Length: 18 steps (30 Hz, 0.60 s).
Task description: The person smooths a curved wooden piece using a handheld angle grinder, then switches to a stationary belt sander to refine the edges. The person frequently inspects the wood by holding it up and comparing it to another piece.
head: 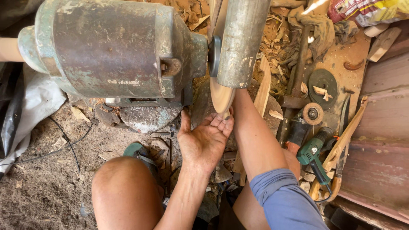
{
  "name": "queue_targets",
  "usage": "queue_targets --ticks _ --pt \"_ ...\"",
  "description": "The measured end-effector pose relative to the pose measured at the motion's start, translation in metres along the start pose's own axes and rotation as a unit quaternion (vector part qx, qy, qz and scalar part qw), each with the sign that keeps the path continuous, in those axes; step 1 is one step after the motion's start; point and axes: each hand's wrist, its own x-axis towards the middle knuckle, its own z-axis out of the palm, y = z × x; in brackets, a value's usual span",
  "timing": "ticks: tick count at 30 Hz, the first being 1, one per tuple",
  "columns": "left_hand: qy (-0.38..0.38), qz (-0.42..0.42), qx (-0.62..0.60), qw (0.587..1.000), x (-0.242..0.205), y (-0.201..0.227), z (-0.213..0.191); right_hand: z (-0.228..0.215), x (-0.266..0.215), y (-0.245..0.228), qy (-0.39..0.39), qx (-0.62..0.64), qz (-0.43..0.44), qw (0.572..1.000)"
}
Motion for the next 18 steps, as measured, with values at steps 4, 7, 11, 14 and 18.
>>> queue_targets --ticks 4,7,11,14,18 --pt "0.010 0.007 0.029 1.000 -0.012 -0.003 -0.001 0.001 -0.001 0.018 -0.004 -0.001 -0.003 1.000" --pt "0.016 -0.002 0.064 0.998 -0.024 -0.005 -0.005 0.005 -0.005 0.033 -0.008 0.003 -0.013 1.000" --pt "-0.020 -0.013 0.088 0.996 -0.043 -0.007 -0.014 0.006 -0.022 0.036 -0.019 -0.026 -0.063 0.998" --pt "-0.020 -0.018 0.085 0.996 -0.045 -0.006 -0.017 0.002 -0.028 0.019 -0.027 -0.145 -0.131 0.980" --pt "-0.013 -0.020 0.049 0.999 -0.031 -0.004 -0.015 -0.001 -0.019 -0.010 -0.020 -0.124 -0.114 0.986"
